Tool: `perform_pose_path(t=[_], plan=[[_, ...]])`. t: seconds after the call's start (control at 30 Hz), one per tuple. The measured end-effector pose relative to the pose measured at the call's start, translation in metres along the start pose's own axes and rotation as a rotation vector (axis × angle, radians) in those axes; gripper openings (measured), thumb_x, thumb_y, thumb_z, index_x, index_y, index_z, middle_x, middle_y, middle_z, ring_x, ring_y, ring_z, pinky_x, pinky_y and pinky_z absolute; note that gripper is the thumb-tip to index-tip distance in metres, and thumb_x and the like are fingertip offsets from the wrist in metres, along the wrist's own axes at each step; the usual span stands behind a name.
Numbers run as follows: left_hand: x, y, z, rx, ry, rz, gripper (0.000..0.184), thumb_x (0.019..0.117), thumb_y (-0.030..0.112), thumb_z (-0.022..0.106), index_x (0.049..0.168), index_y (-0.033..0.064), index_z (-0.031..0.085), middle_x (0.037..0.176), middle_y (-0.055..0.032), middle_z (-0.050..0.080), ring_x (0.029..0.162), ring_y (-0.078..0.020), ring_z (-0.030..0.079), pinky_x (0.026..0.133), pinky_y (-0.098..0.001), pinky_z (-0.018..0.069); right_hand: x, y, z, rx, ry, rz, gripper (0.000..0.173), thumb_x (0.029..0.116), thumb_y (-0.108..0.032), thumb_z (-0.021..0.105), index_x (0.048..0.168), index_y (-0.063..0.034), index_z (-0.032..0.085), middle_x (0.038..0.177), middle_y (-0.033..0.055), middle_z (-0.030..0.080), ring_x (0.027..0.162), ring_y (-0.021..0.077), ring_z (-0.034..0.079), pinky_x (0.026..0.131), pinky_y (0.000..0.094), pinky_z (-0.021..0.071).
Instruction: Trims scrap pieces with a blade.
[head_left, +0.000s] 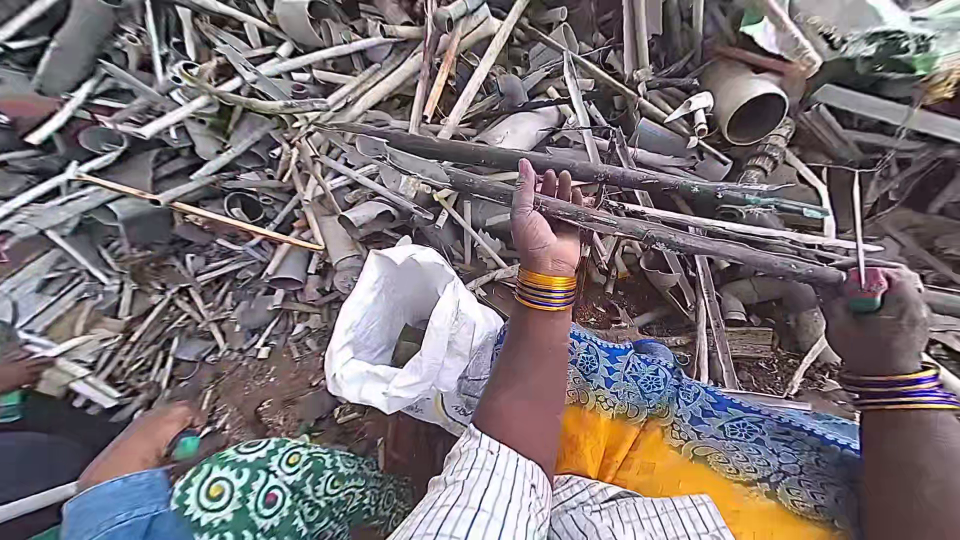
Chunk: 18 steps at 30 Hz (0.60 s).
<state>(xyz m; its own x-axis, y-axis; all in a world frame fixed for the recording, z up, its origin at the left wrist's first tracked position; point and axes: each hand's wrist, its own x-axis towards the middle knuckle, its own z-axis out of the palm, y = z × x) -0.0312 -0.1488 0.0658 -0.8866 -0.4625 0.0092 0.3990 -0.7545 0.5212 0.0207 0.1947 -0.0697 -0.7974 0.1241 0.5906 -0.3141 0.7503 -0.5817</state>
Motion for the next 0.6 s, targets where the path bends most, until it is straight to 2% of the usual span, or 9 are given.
perform_pose_path(t=[0.07, 0.17, 0.2, 0.3, 0.33, 0.4, 0.47, 0.53, 0.6], plan=[[-0.028, 0.007, 0.018, 0.018, 0.133, -0.086, 0.018, 0.1064, 0.032, 0.053, 0.098, 0.0157, 0.055, 0.082, 0.0006, 0.065, 0.079, -0.0127, 0.069, 0.077, -0.0323, 0.0597, 0.0, -0.004, -0.012, -0.025, 0.033, -0.021, 0.038, 0.0964, -0.016, 0.056, 0.116, 0.0166, 0.061, 0.118, 0.0409, 0.062, 0.112, 0.0578, 0.06, 0.097, 0.0696, 0.0421], [-0.045, 0.009, 0.013, -0.02, 0.036, -0.089, 0.03, 0.109, 0.032, 0.045, 0.085, 0.0178, 0.056, 0.069, 0.0027, 0.063, 0.066, -0.0102, 0.067, 0.069, -0.0283, 0.0598, -0.009, 0.0, -0.02, -0.05, 0.066, -0.034, 0.034, 0.0943, -0.014, 0.056, 0.112, 0.0152, 0.062, 0.119, 0.0389, 0.062, 0.113, 0.0589, 0.059, 0.098, 0.0724, 0.0406], [-0.049, 0.01, 0.012, -0.026, -0.03, -0.072, 0.031, 0.1093, 0.031, 0.043, 0.086, 0.0182, 0.059, 0.07, 0.003, 0.064, 0.064, -0.0096, 0.066, 0.066, -0.0274, 0.0591, -0.009, 0.002, -0.02, -0.043, 0.088, -0.047, 0.034, 0.0939, -0.013, 0.056, 0.111, 0.0155, 0.062, 0.121, 0.0385, 0.062, 0.116, 0.0585, 0.058, 0.1, 0.0716, 0.0396], [-0.063, 0.014, 0.009, 0.01, -0.204, -0.049, 0.03, 0.11, 0.031, 0.037, 0.114, 0.0195, 0.064, 0.084, 0.0046, 0.068, 0.068, -0.0079, 0.067, 0.066, -0.0259, 0.0597, -0.012, 0.002, -0.025, -0.03, 0.169, -0.091, 0.034, 0.093, -0.014, 0.056, 0.107, 0.0163, 0.064, 0.119, 0.0372, 0.064, 0.116, 0.0571, 0.059, 0.102, 0.069, 0.0394], [-0.068, 0.015, 0.011, 0.009, -0.194, -0.053, 0.03, 0.1098, 0.033, 0.037, 0.111, 0.02, 0.064, 0.078, 0.0056, 0.067, 0.067, -0.0083, 0.068, 0.068, -0.0278, 0.0605, -0.016, 0.003, -0.027, -0.021, 0.183, -0.092, 0.033, 0.093, -0.014, 0.056, 0.105, 0.016, 0.065, 0.118, 0.0366, 0.065, 0.115, 0.0569, 0.06, 0.101, 0.0685, 0.0405], [-0.072, 0.015, 0.019, -0.01, -0.163, -0.024, 0.038, 0.1099, 0.037, 0.035, 0.088, 0.0203, 0.061, 0.06, 0.0066, 0.058, 0.057, -0.0089, 0.063, 0.065, -0.0301, 0.0589, -0.021, 0.001, -0.033, -0.012, 0.194, -0.11, 0.03, 0.0921, -0.012, 0.056, 0.101, 0.0152, 0.065, 0.116, 0.0353, 0.067, 0.111, 0.0567, 0.062, 0.098, 0.069, 0.0434], [-0.073, 0.011, 0.03, -0.057, -0.126, 0.044, 0.048, 0.1108, 0.037, 0.032, 0.071, 0.0205, 0.053, 0.05, 0.0083, 0.047, 0.045, -0.0066, 0.053, 0.053, -0.0247, 0.0533, -0.023, -0.004, -0.035, -0.022, 0.208, -0.151, 0.027, 0.0914, -0.011, 0.053, 0.098, 0.0122, 0.066, 0.114, 0.0323, 0.068, 0.108, 0.0538, 0.065, 0.093, 0.0669, 0.0473], [-0.067, 0.01, 0.039, -0.116, -0.164, 0.093, 0.052, 0.112, 0.035, 0.027, 0.067, 0.0198, 0.05, 0.046, 0.0094, 0.043, 0.039, -0.0048, 0.049, 0.046, -0.0203, 0.0492, -0.025, -0.012, -0.028, -0.057, 0.241, -0.156, 0.027, 0.0891, -0.009, 0.054, 0.099, 0.0109, 0.068, 0.115, 0.0307, 0.07, 0.107, 0.0533, 0.067, 0.09, 0.0674, 0.0499], [-0.056, 0.008, 0.04, -0.143, -0.219, 0.134, 0.054, 0.1124, 0.035, 0.025, 0.068, 0.0195, 0.051, 0.046, 0.01, 0.045, 0.038, -0.0043, 0.049, 0.045, -0.0197, 0.0487, -0.028, -0.008, -0.019, -0.121, 0.292, -0.167, 0.026, 0.0873, -0.011, 0.055, 0.098, 0.0051, 0.072, 0.121, 0.0255, 0.071, 0.114, 0.0496, 0.066, 0.094, 0.0635, 0.051]])
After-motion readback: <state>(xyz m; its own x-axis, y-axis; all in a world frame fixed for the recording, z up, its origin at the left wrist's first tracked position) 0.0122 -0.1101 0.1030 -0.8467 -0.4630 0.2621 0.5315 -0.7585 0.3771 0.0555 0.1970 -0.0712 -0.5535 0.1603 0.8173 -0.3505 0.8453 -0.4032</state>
